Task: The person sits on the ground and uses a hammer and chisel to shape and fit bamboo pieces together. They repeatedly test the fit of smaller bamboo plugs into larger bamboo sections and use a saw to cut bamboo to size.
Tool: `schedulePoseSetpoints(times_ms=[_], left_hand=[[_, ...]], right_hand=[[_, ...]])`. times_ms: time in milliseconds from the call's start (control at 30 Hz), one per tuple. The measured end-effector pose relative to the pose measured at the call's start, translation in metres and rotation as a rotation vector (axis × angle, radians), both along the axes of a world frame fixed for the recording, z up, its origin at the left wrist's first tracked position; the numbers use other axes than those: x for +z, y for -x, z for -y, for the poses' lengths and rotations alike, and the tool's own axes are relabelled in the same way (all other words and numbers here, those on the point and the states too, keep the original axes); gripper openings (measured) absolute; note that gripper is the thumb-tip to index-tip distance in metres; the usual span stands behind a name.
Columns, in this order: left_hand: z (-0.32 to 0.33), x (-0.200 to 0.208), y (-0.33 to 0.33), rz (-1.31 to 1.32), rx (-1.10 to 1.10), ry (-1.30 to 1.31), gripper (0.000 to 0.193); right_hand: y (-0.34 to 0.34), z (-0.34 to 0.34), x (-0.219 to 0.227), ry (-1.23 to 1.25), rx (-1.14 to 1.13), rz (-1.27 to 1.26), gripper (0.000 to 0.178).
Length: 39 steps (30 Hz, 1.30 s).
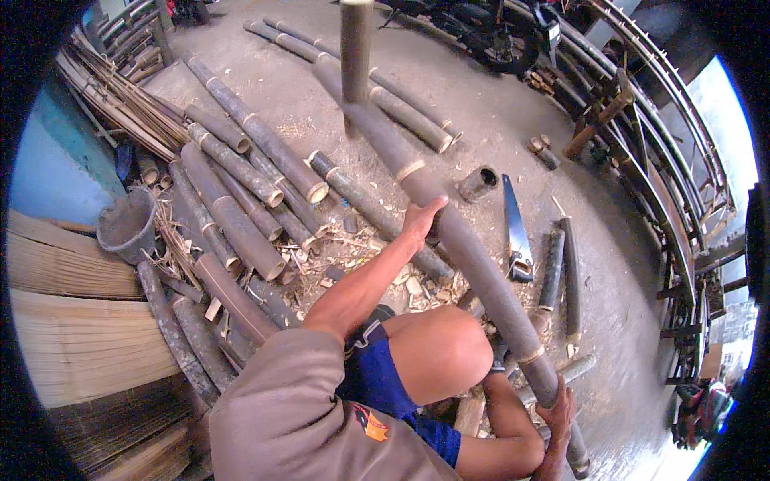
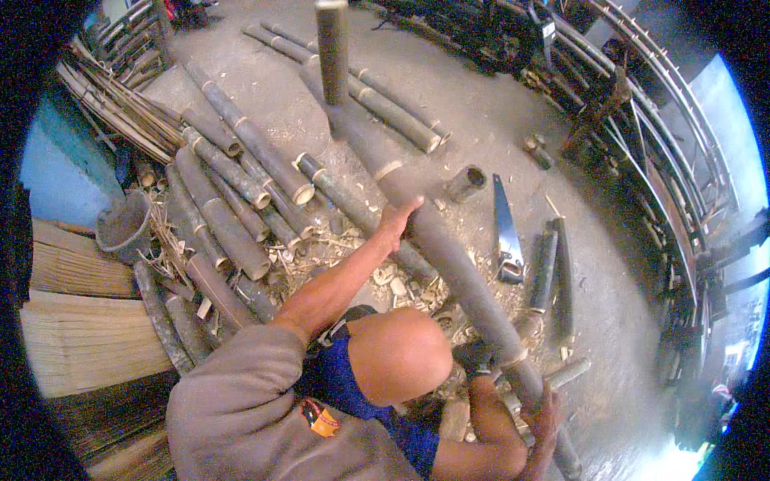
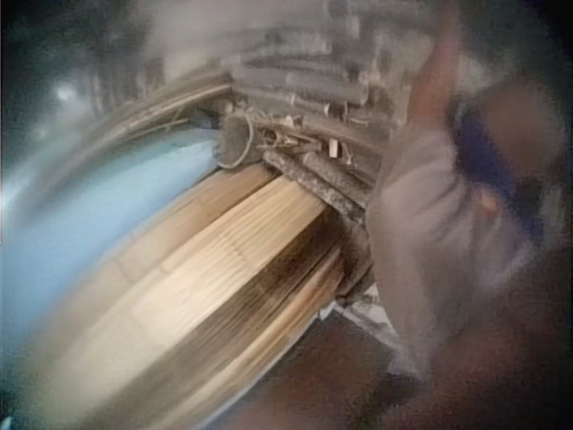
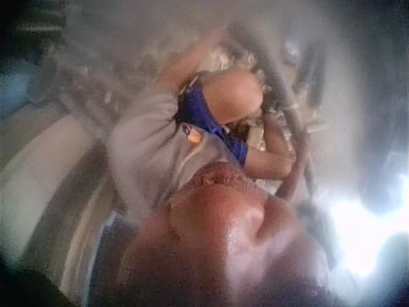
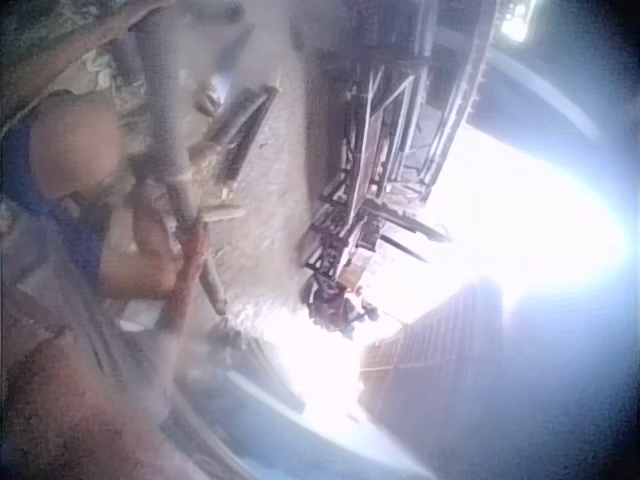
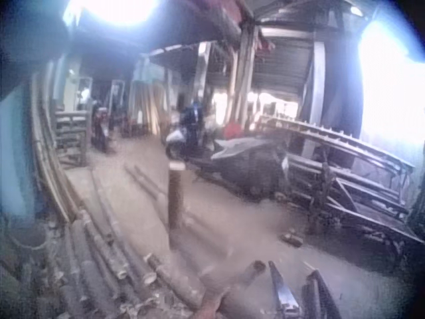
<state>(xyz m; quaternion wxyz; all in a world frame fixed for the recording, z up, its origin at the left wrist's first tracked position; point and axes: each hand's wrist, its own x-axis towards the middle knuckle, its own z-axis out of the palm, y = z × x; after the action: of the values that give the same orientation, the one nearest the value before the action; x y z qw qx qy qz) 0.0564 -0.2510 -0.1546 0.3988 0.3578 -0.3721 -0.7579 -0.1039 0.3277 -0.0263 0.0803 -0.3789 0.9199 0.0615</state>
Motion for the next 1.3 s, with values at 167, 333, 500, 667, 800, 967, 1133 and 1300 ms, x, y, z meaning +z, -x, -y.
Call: schedulePoseSetpoints(times_ms=[167,333,500,667,800,967,1133,1300], left_hand=[[-0.015,0.011,0.0,-0.027,-0.001,0.025,0.081],[-0.024,-0.047,-0.006,0.028,-0.005,-0.251,0.078],[0.002,-0.04,-0.01,-0.091,-0.129,-0.166,0.077],[-0.021,-0.017,-0.015,-0.024,-0.056,-0.05,0.08],[-0.015,-0.058,-0.022,0.136,0.037,-0.151,0.088],[-0.001,-0.043,-0.013,0.029,-0.083,-0.306,0.093],[-0.007,-0.023,-0.005,-0.02,-0.061,-0.153,0.094],[0.039,-0.097,-0.034,0.061,-0.068,-0.232,0.089]], right_hand=[[-0.001,-0.013,-0.005,0.096,0.036,0.021,0.109],[0.002,-0.004,0.005,-0.111,0.031,-0.071,0.104],[0.007,0.0,-0.001,-0.062,-0.001,-0.057,0.105],[-0.002,-0.016,-0.002,-0.095,-0.066,0.059,0.107],[0.009,-0.009,-0.01,-0.208,0.037,-0.04,0.109],[0.01,0.0,0.003,-0.07,-0.01,-0.026,0.108],[0.0,-0.016,0.0,-0.059,-0.027,0.051,0.107],[0.002,0.023,-0.008,-0.076,0.083,-0.025,0.105]])
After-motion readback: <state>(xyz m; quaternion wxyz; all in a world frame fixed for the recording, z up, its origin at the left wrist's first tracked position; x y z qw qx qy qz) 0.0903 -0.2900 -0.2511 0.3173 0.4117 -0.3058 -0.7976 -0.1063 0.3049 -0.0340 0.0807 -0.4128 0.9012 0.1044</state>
